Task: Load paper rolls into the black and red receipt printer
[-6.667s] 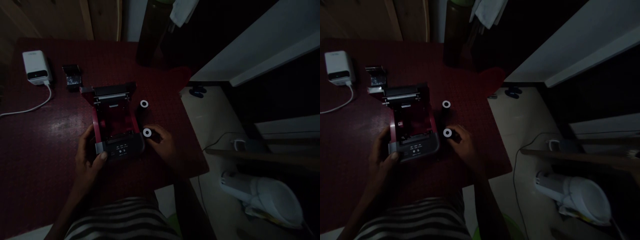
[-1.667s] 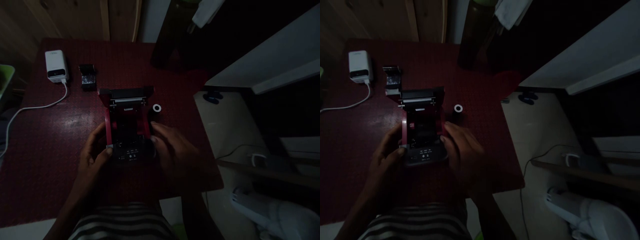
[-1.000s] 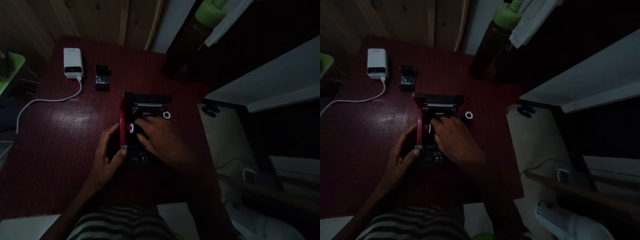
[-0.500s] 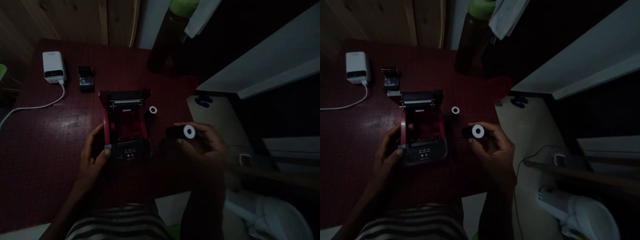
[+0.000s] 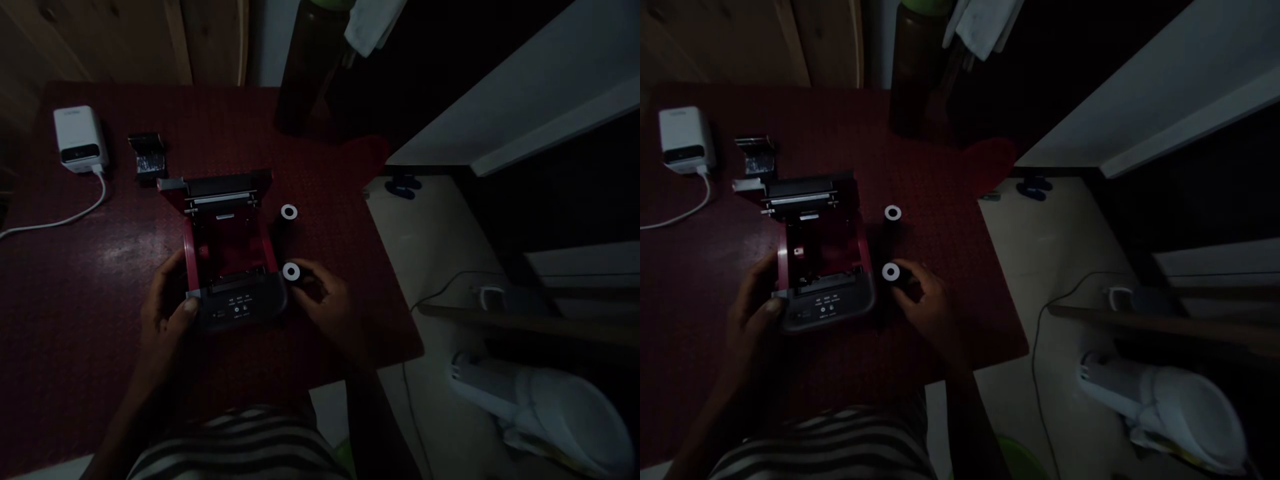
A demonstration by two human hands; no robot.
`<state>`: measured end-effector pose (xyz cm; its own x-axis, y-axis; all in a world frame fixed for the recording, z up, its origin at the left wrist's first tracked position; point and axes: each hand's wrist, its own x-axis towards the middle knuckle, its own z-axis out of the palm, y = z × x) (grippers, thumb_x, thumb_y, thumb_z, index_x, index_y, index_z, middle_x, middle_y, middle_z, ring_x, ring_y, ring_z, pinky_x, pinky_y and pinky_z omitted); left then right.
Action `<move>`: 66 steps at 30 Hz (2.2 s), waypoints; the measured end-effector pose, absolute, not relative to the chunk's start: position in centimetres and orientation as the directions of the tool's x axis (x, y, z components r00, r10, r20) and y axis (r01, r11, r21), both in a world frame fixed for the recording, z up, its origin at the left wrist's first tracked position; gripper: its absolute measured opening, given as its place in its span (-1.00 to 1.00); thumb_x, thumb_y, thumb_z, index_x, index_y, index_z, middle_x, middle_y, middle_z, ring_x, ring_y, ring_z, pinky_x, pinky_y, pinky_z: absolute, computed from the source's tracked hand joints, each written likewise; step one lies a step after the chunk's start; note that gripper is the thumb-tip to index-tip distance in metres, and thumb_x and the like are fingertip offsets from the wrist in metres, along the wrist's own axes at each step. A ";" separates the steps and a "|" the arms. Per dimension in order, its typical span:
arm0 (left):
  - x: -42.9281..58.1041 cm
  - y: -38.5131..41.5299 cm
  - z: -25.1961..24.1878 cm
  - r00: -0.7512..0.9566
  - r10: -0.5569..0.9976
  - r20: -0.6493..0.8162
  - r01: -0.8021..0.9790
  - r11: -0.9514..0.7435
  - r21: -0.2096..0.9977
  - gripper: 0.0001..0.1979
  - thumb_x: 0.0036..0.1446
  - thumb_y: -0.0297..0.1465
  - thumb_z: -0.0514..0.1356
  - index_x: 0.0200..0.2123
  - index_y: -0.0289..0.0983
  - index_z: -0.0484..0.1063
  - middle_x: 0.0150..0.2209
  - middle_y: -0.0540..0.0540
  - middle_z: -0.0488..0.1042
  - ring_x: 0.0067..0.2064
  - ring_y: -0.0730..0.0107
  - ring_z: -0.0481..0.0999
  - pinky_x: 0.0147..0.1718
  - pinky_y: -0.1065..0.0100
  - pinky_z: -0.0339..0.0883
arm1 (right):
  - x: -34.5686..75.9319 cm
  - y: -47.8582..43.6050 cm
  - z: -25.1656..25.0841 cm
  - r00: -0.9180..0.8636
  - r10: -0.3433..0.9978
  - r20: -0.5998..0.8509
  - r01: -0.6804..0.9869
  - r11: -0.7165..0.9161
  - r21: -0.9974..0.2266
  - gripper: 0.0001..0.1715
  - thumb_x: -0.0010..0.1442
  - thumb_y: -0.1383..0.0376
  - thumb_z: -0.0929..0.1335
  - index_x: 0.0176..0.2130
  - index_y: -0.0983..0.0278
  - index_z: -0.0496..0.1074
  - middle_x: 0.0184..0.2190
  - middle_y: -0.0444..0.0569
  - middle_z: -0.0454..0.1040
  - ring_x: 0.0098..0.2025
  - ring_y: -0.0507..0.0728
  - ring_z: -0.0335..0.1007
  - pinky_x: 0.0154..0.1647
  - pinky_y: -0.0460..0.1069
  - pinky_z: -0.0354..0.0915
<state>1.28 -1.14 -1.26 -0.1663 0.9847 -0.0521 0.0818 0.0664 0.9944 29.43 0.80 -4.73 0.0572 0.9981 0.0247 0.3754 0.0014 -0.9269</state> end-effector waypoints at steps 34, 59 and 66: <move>1.3 -1.2 -0.4 -0.173 0.980 -0.094 0.116 0.115 0.987 -0.34 0.37 0.01 0.43 0.46 0.03 0.55 0.47 -0.06 0.56 0.49 -0.16 0.52 0.38 0.07 0.51 | 30.6 14.1 -4.9 -0.026 0.995 0.100 0.377 0.102 -0.920 -0.68 0.23 0.31 0.51 0.00 0.17 0.58 0.04 -0.04 0.73 0.13 0.24 0.65 0.27 0.20 0.52; 0.8 -1.3 -1.5 -0.095 0.995 -0.039 0.081 0.047 0.996 -0.35 0.45 -0.02 0.37 0.50 -0.06 0.47 0.49 -0.21 0.49 0.51 -0.16 0.47 0.48 -0.12 0.34 | 19.2 7.9 8.1 -0.607 0.787 -0.115 0.795 0.595 -0.121 -0.66 0.52 0.57 0.35 0.08 0.32 0.67 -0.07 0.14 0.79 0.07 0.31 0.69 0.09 0.14 0.55; 0.7 -1.2 -1.4 -0.082 0.995 -0.055 0.099 0.063 0.993 -0.35 0.46 -0.03 0.37 0.50 -0.08 0.45 0.47 -0.23 0.49 0.53 -0.15 0.43 0.51 -0.15 0.28 | 17.8 9.6 7.1 -0.492 0.827 -0.271 0.870 0.480 -0.116 -0.50 0.44 0.61 0.39 0.21 0.23 0.66 0.00 0.13 0.81 -0.02 0.31 0.80 -0.08 0.08 0.56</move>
